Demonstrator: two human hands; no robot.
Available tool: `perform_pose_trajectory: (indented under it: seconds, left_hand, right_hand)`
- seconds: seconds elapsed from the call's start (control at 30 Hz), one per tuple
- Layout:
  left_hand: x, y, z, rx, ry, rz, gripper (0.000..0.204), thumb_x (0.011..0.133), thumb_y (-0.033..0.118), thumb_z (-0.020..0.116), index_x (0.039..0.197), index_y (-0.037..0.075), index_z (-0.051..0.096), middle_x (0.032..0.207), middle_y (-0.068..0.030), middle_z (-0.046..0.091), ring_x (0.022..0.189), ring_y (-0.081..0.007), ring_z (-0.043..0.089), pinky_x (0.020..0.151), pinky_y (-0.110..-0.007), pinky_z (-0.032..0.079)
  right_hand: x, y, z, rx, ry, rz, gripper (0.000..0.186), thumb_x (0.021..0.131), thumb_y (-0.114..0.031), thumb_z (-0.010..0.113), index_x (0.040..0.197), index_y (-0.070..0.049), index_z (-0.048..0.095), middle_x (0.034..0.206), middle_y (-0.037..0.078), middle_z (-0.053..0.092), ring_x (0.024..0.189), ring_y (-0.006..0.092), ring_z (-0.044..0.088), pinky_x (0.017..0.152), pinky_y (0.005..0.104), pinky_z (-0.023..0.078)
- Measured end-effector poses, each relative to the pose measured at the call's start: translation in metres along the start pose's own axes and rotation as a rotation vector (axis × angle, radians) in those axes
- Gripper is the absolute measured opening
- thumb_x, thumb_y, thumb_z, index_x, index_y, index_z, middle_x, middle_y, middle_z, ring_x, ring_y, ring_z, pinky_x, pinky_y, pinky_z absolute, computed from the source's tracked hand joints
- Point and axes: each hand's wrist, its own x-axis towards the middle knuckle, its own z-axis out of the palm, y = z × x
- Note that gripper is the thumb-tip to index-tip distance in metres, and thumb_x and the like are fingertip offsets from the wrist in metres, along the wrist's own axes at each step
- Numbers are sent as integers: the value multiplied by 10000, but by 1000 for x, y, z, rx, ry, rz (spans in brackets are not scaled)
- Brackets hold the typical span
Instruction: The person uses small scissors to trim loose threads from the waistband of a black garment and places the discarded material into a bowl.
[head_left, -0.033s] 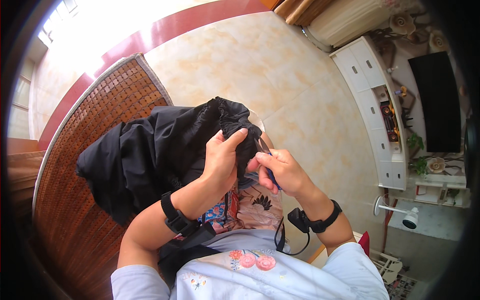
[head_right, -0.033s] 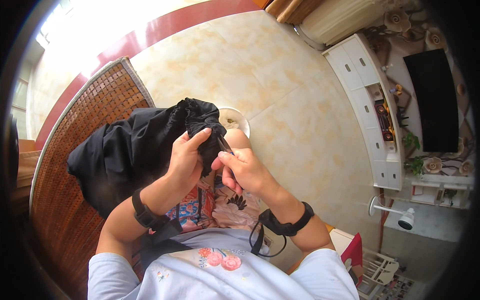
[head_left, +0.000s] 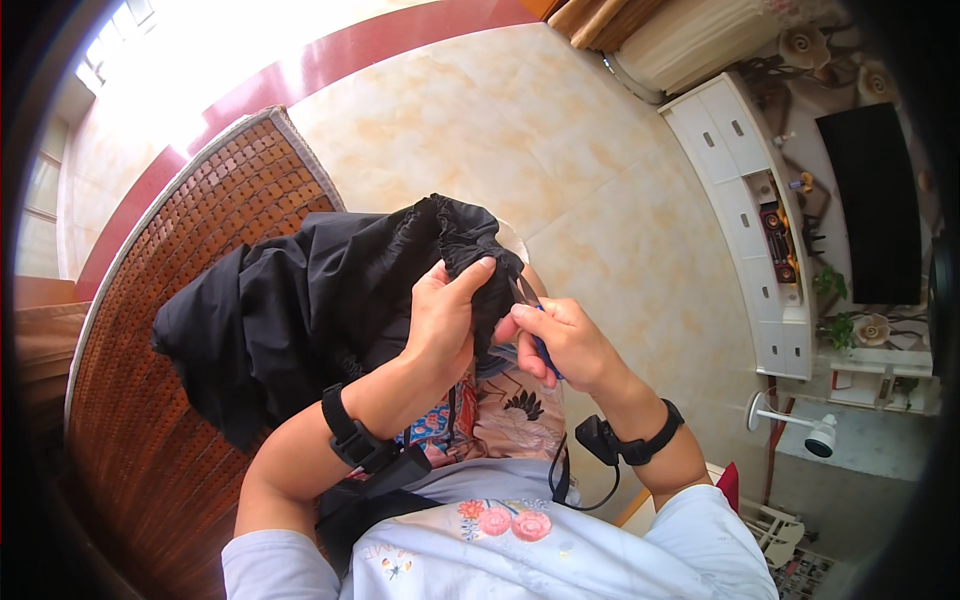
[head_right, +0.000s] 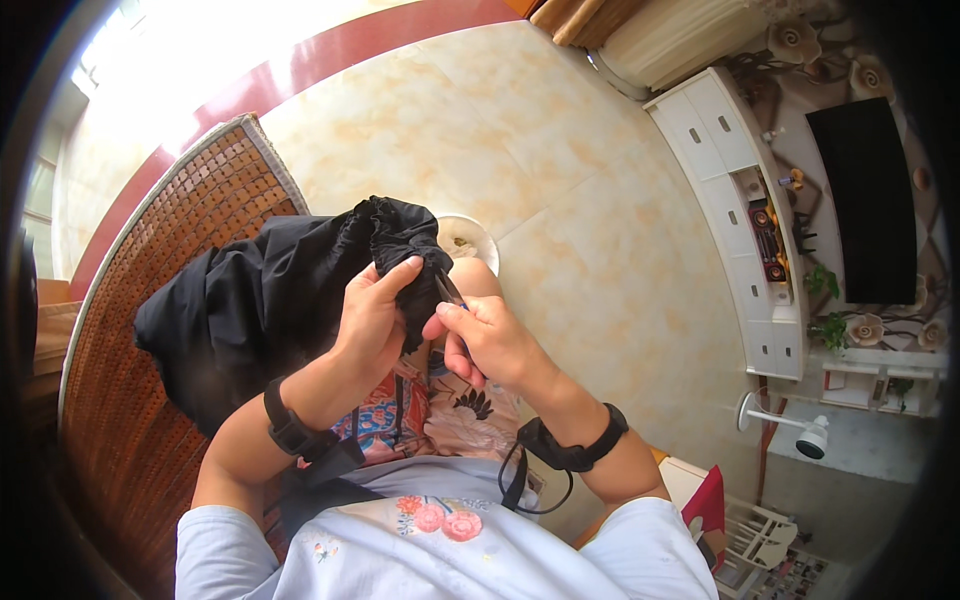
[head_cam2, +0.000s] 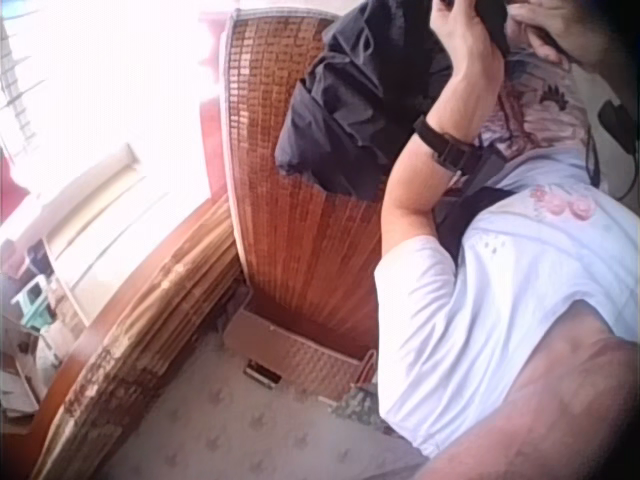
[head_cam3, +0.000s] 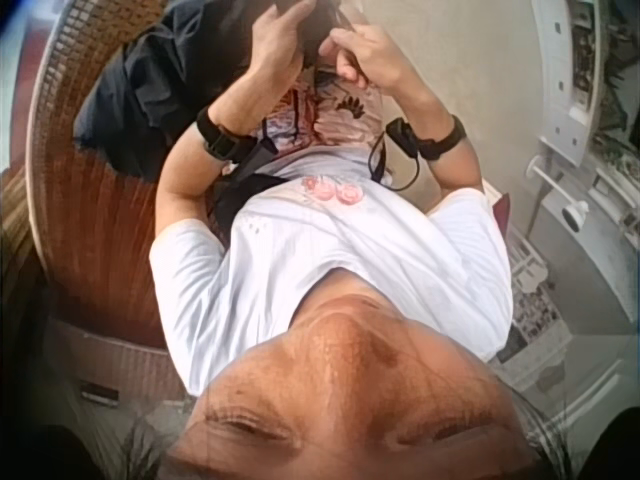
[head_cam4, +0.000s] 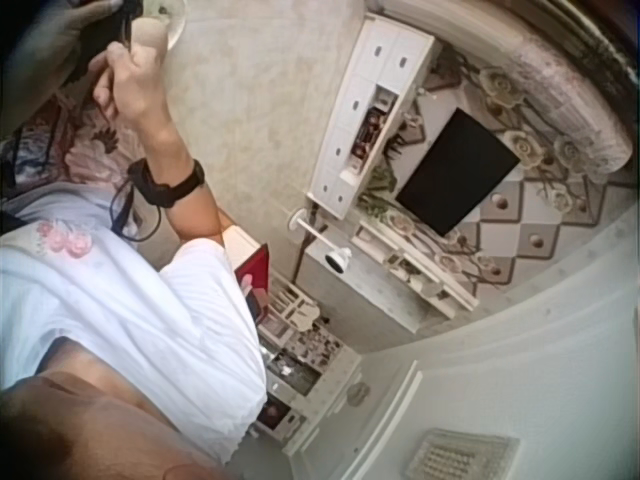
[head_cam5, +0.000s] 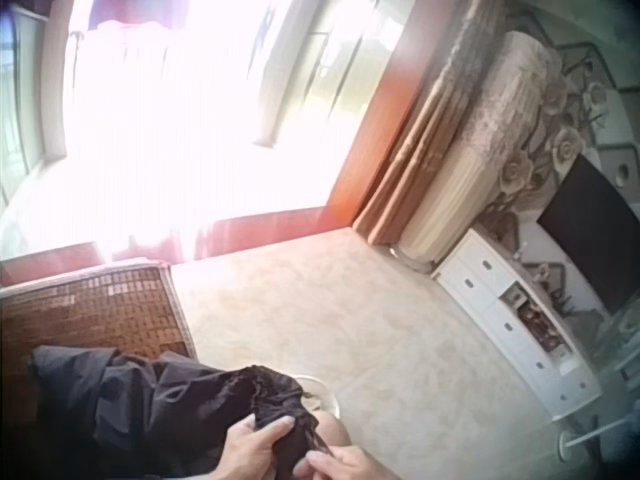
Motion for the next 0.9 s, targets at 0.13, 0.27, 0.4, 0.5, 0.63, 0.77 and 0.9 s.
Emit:
perform_pose_trajectory:
  seconds: [0.13, 0.27, 0.4, 0.5, 0.63, 0.77, 0.9]
  left_hand:
    - [0, -4, -2, 49, 5, 48, 82, 920, 75, 591, 979, 17, 590, 912, -85, 666, 795, -170, 666, 715, -304, 555]
    - [2, -6, -3, 27, 3, 31, 73, 919, 73, 595, 969, 20, 590, 905, -83, 664, 786, -170, 665, 708, -301, 555]
    - [4, -5, -4, 20, -2, -19, 59, 919, 72, 598, 955, 25, 591, 883, -76, 661, 758, -159, 657, 663, -291, 552]
    - [5, -6, -3, 15, 18, -35, 55, 918, 70, 598, 951, 26, 592, 870, -69, 658, 731, -152, 653, 629, -286, 551]
    - [0, -12, -4, 66, 42, -116, 84, 900, 47, 598, 978, 15, 602, 881, -68, 660, 749, -144, 648, 650, -270, 546]
    - [-3, -15, -4, 40, 64, -99, 134, 902, 51, 605, 1029, 8, 597, 927, -71, 665, 795, -145, 652, 688, -272, 549]
    - [-4, -11, -6, 82, -30, -47, 139, 925, 81, 596, 1047, 16, 591, 972, -78, 663, 853, -159, 656, 764, -309, 558]
  right_hand:
    - [2, -2, -1, -2, 26, 23, 384, 997, -268, 422, 888, 39, 624, 510, 50, 529, 386, 98, 445, 374, 234, 367]
    - [3, 3, 5, -59, 108, -15, 365, 1000, -257, 419, 862, 17, 616, 506, 39, 526, 391, 97, 452, 382, 231, 375]
    - [6, 12, 7, -294, 209, -173, 306, 992, -228, 448, 853, 5, 591, 496, 49, 524, 389, 123, 475, 395, 276, 397]
    - [10, 16, 10, -787, 416, -456, 249, 954, -224, 528, 814, -20, 557, 524, 120, 538, 439, 274, 555, 448, 366, 448]
    - [11, 14, 11, -1213, 621, -596, 226, 922, -197, 582, 782, -26, 537, 583, 158, 564, 559, 356, 591, 496, 417, 462]
    - [18, 2, -4, -816, 697, -870, 249, 912, -236, 631, 838, -5, 572, 679, 152, 615, 612, 294, 616, 537, 392, 465]
    - [30, 1, -20, -367, 451, -399, 316, 891, -303, 685, 797, -9, 620, 630, 47, 588, 567, 115, 533, 517, 295, 411]
